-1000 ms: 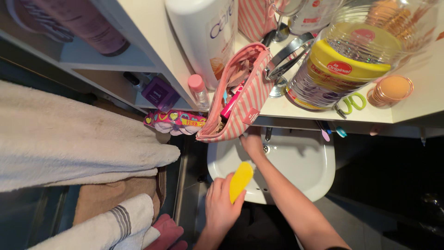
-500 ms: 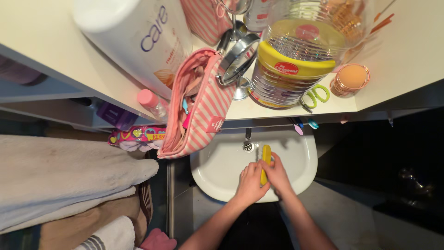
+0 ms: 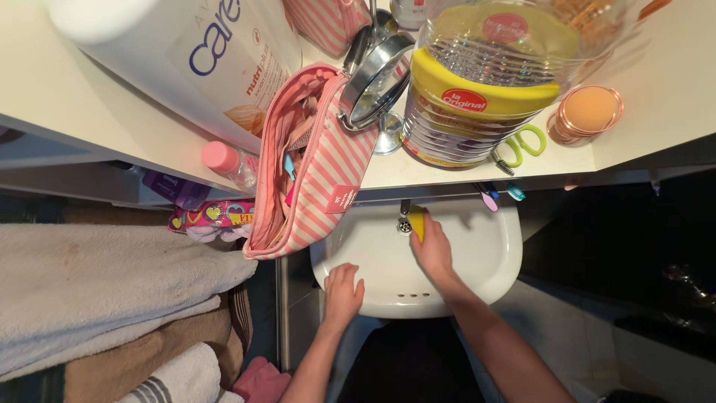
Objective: The person cleans a bathroom sink by pouring liquid cleaner from a bottle, scrubbing the basin and drain area with a small yellow brush, and rinsing it with water.
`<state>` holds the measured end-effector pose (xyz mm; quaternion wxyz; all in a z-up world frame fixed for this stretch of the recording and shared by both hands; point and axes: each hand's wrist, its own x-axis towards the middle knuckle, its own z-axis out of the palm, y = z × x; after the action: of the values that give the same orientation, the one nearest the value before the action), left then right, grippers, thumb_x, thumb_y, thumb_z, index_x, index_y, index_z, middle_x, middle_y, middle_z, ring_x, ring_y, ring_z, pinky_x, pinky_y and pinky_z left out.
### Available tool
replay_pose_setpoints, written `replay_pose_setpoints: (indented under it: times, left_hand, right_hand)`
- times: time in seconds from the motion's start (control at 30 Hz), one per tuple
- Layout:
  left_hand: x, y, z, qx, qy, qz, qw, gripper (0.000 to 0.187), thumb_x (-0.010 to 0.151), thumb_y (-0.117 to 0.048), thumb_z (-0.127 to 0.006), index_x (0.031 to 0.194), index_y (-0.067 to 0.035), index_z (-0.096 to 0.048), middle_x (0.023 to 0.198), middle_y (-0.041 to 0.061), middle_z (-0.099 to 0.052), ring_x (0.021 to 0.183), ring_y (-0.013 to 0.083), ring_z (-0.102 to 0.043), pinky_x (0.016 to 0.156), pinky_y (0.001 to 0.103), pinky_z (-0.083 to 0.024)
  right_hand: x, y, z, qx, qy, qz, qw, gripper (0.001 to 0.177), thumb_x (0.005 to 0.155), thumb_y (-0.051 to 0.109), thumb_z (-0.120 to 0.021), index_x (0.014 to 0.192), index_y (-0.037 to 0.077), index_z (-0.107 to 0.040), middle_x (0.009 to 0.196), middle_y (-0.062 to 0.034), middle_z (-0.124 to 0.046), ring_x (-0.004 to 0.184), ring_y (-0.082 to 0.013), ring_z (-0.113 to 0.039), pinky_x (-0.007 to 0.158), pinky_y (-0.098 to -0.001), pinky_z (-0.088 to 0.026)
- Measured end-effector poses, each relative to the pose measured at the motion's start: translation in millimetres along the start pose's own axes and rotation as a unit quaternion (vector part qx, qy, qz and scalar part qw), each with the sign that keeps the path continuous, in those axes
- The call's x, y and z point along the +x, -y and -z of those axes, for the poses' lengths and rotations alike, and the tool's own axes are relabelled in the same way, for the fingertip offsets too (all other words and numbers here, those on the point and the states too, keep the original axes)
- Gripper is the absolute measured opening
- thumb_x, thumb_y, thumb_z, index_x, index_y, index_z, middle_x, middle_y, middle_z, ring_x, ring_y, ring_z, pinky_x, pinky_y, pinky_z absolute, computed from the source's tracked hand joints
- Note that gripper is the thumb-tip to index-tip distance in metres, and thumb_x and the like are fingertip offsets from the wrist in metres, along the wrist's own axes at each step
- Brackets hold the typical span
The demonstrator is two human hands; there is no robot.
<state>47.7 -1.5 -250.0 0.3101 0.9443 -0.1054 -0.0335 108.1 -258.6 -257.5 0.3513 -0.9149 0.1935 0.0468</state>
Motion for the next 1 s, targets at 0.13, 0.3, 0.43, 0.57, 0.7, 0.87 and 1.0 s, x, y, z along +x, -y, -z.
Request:
replay_pose_setpoints:
  times: [0.13, 0.3, 0.43, 0.57, 0.7, 0.87, 1.0]
  left_hand:
    - [7, -5, 3, 0.005, -0.051, -0.013, 0.999, 0.03, 0.083, -0.013, -0.071, 0.112, -0.005, -0.068, 0.117, 0.012, -0.067, 0.113, 0.0322, -0.058, 0.094, 0.046, -0.042]
    - [13, -7, 3, 0.035, -0.074, 0.002, 0.997, 0.017, 0.083, -0.015, -0.07, 0.1, -0.009, -0.069, 0.106, 0.007, -0.068, 0.106, 0.027, -0.061, 0.092, 0.045, -0.044]
    - [11, 1, -2, 0.043, -0.062, 0.014, 0.997, 0.019, 0.08, -0.01, -0.067, 0.099, -0.01, -0.069, 0.104, 0.007, -0.067, 0.107, 0.028, -0.06, 0.092, 0.045, -0.043]
    - [10, 4, -2, 0.048, -0.079, -0.012, 0.996, 0.02, 0.075, -0.008, -0.065, 0.095, -0.011, -0.064, 0.102, 0.006, -0.064, 0.105, 0.0281, -0.06, 0.091, 0.046, -0.044]
    - [13, 6, -1, 0.044, -0.065, -0.004, 0.997, 0.017, 0.073, -0.007, -0.065, 0.09, -0.01, -0.061, 0.099, 0.007, -0.062, 0.101, 0.0302, -0.058, 0.09, 0.047, -0.043]
    - [10, 4, 1, 0.034, -0.07, 0.002, 0.997, 0.017, 0.071, -0.006, -0.063, 0.087, -0.01, -0.06, 0.096, 0.007, -0.063, 0.098, 0.0303, -0.059, 0.086, 0.046, -0.043]
    - [8, 2, 6, 0.025, -0.072, 0.007, 0.997, 0.017, 0.07, -0.007, -0.062, 0.086, -0.011, -0.059, 0.094, 0.007, -0.063, 0.095, 0.0303, -0.059, 0.083, 0.046, -0.043]
  right_hand:
    - [-4, 9, -10, 0.02, -0.071, 0.153, 0.985, 0.057, 0.091, 0.018, -0.064, 0.143, 0.005, -0.046, 0.126, -0.024, -0.059, 0.108, -0.0464, -0.06, 0.09, -0.0519, -0.051]
    - [33, -22, -27, -0.046, -0.13, 0.235, 0.962, 0.047, 0.096, 0.015, -0.063, 0.14, 0.001, -0.052, 0.125, -0.0245, -0.059, 0.113, -0.0461, -0.059, 0.097, -0.0511, -0.05]
    - [40, -37, -72, -0.083, -0.015, 0.238, 0.968, 0.041, 0.095, 0.021, -0.063, 0.132, 0.008, -0.056, 0.118, -0.0241, -0.061, 0.102, -0.0438, -0.063, 0.09, -0.0511, -0.054]
    - [23, -18, -119, -0.03, 0.092, 0.293, 0.951, 0.059, 0.093, 0.021, -0.06, 0.149, 0.009, -0.048, 0.113, -0.029, -0.059, 0.086, -0.0451, -0.063, 0.075, -0.0527, -0.055]
    - [-5, -3, -133, -0.002, 0.233, 0.212, 0.949, 0.057, 0.095, 0.021, -0.056, 0.151, 0.016, -0.047, 0.108, -0.0264, -0.06, 0.089, -0.0431, -0.063, 0.081, -0.0503, -0.054]
    - [-17, -55, -66, -0.124, 0.313, 0.245, 0.909, 0.056, 0.09, 0.013, -0.051, 0.146, 0.019, -0.052, 0.109, -0.0268, -0.06, 0.097, -0.0426, -0.063, 0.087, -0.0491, -0.052]
    - [22, -85, -14, -0.291, 0.224, 0.217, 0.905, 0.057, 0.088, 0.011, -0.052, 0.145, 0.015, -0.05, 0.112, -0.0264, -0.058, 0.092, -0.0418, -0.063, 0.082, -0.0513, -0.053]
